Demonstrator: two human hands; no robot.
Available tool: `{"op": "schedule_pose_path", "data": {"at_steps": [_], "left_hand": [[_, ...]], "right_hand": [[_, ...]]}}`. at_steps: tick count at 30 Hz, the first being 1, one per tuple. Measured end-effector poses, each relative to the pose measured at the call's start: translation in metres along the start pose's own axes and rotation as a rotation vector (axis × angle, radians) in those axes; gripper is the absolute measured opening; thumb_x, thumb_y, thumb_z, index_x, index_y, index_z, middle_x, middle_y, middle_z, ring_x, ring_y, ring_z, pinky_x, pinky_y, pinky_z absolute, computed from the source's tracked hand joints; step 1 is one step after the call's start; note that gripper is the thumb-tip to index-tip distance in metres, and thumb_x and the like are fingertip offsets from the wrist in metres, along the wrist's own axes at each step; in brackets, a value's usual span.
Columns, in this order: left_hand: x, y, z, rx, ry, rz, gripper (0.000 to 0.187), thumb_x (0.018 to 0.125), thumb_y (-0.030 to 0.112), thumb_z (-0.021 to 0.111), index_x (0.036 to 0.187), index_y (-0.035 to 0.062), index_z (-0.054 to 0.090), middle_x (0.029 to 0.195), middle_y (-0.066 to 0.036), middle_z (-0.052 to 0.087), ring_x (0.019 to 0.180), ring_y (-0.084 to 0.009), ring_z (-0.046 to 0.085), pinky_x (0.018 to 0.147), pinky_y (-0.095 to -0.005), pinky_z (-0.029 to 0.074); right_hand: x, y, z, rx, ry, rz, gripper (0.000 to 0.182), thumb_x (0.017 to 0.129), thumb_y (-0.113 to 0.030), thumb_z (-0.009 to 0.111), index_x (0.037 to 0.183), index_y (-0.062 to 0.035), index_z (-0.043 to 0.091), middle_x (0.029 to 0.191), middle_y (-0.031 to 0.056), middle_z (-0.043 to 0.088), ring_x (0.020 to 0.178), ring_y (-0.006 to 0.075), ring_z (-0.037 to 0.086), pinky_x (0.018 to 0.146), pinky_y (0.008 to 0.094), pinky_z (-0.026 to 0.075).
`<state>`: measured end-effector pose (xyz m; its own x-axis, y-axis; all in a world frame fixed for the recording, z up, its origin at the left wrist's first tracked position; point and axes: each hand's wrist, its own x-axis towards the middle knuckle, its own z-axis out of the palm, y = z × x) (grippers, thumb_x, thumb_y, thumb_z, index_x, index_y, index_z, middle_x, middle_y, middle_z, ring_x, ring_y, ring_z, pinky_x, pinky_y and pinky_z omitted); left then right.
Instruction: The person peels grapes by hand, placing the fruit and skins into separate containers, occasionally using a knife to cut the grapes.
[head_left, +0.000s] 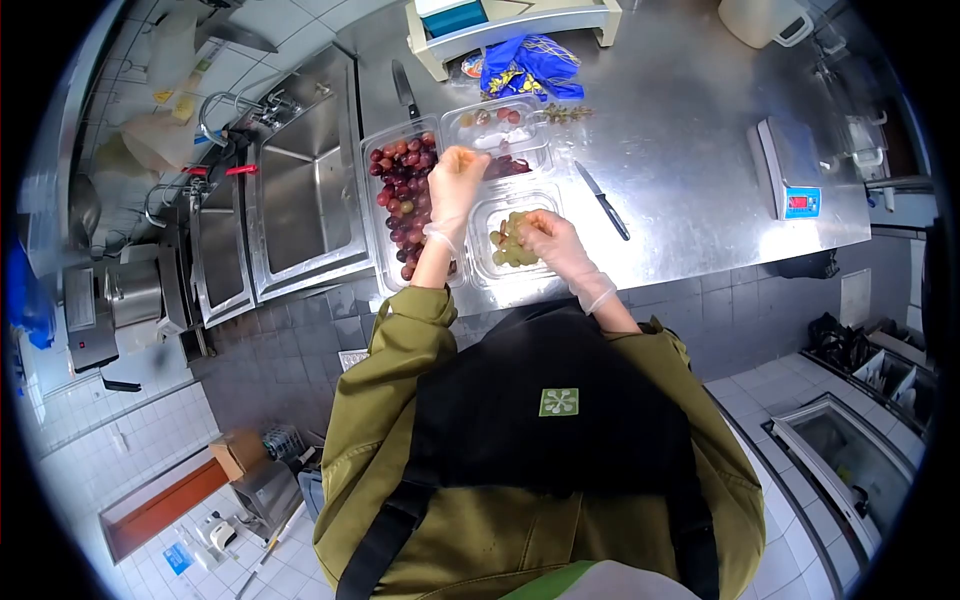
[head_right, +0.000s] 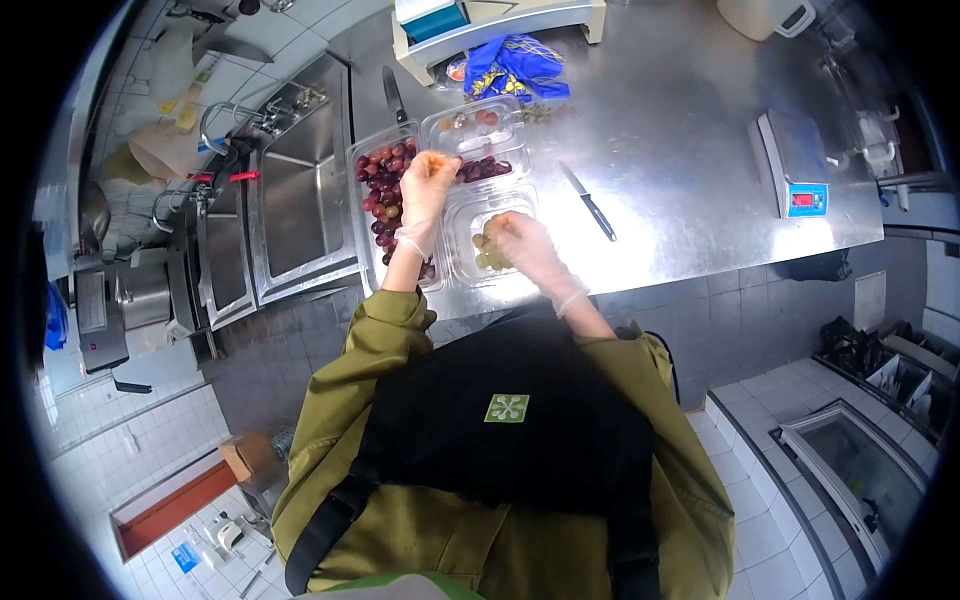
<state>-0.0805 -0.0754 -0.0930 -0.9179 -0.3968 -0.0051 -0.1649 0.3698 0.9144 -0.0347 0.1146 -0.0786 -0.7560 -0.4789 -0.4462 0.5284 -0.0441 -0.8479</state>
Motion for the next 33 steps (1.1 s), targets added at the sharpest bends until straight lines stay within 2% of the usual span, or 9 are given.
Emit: {"op": "schedule_pose_path", "data": {"at_steps": [4,7,10,13,19,24,27,31,33], "left_hand": [[-0.004,0.007,-0.002,0.236,-0.014,0.214,0.012,0.083,0.011,0.066,0.09,0.0017,0.067,0.079,-0.009,0.067,0.069,-0.0174,0.063,0.066,-0.0282,0.049],[0.0,0.003,-0.007,0.437,-0.127,0.29,0.019,0.084,0.024,0.062,0.091,0.0082,0.071,0.086,-0.017,0.067,0.078,-0.0348,0.064,0.069,-0.0376,0.051],[0.007,0.026,-0.007,0.51,-0.107,0.044,0.02,0.086,0.024,0.058,0.091,0.0088,0.07,0.088,-0.018,0.066,0.082,-0.035,0.064,0.073,-0.0391,0.051],[0.04,0.014,-0.004,0.474,0.049,0.271,0.02,0.084,0.024,0.058,0.098,0.0124,0.069,0.097,-0.018,0.065,0.089,-0.0354,0.062,0.079,-0.0432,0.049],[0.085,-0.011,0.004,0.719,-0.089,0.314,0.018,0.083,0.02,0.057,0.095,0.0111,0.066,0.103,-0.016,0.063,0.095,-0.0343,0.061,0.085,-0.0425,0.048],[0.084,-0.015,0.005,0.729,-0.091,0.202,0.017,0.081,0.019,0.059,0.092,0.0073,0.063,0.095,-0.016,0.065,0.091,-0.0345,0.062,0.081,-0.0415,0.049],[0.076,-0.012,0.0,0.721,-0.075,0.2,0.016,0.08,0.019,0.059,0.09,0.0076,0.062,0.091,-0.015,0.066,0.087,-0.0341,0.063,0.078,-0.0415,0.05],[0.04,0.019,-0.004,0.591,0.038,0.212,0.014,0.081,0.019,0.06,0.089,0.0079,0.062,0.088,-0.013,0.066,0.084,-0.0308,0.065,0.075,-0.0401,0.051],[-0.001,0.051,-0.005,0.523,-0.037,0.475,0.008,0.079,0.011,0.061,0.087,0.0084,0.061,0.087,-0.012,0.065,0.077,-0.0294,0.065,0.066,-0.0381,0.053]], "right_hand": [[0.008,0.022,-0.006,-0.046,0.035,-0.12,0.015,0.09,-0.014,0.058,0.095,0.0006,0.06,0.079,0.0014,0.061,0.072,0.0093,0.056,0.068,0.0238,0.046],[0.015,0.036,-0.011,-0.576,0.103,-0.375,0.018,0.089,-0.017,0.055,0.093,0.0,0.061,0.077,0.0103,0.065,0.072,0.0202,0.064,0.067,0.0314,0.049],[0.009,0.031,-0.009,-0.968,0.087,-0.306,0.023,0.09,-0.021,0.05,0.097,-0.0032,0.063,0.084,0.0198,0.064,0.078,0.0333,0.065,0.069,0.0394,0.05],[0.005,0.026,-0.006,-0.942,0.117,-0.305,0.026,0.091,-0.022,0.047,0.106,-0.0096,0.064,0.089,0.0221,0.063,0.081,0.0388,0.062,0.071,0.043,0.051],[-0.009,0.001,-0.015,-1.023,0.135,-0.318,0.025,0.09,-0.022,0.052,0.11,-0.013,0.065,0.089,0.0181,0.065,0.078,0.0363,0.063,0.07,0.0414,0.051],[-0.003,0.01,-0.022,-0.256,0.126,-0.119,0.033,0.094,-0.021,0.048,0.116,-0.0009,0.061,0.077,0.004,0.062,0.068,0.0104,0.056,0.066,0.0234,0.046],[0.003,0.011,-0.028,0.1,0.109,-0.028,0.038,0.095,-0.025,0.045,0.121,0.0,0.058,0.078,0.0053,0.062,0.069,0.0111,0.055,0.068,0.0235,0.045],[0.01,0.011,-0.032,0.65,-0.004,0.015,0.047,0.097,-0.027,0.036,0.129,0.0056,0.046,0.105,0.0127,0.062,0.096,0.0185,0.058,0.088,0.0314,0.045],[0.008,-0.014,-0.018,0.915,0.06,0.172,0.039,0.095,-0.021,0.041,0.124,0.0006,0.052,0.094,0.0116,0.065,0.089,0.0241,0.061,0.083,0.0335,0.048]]}}
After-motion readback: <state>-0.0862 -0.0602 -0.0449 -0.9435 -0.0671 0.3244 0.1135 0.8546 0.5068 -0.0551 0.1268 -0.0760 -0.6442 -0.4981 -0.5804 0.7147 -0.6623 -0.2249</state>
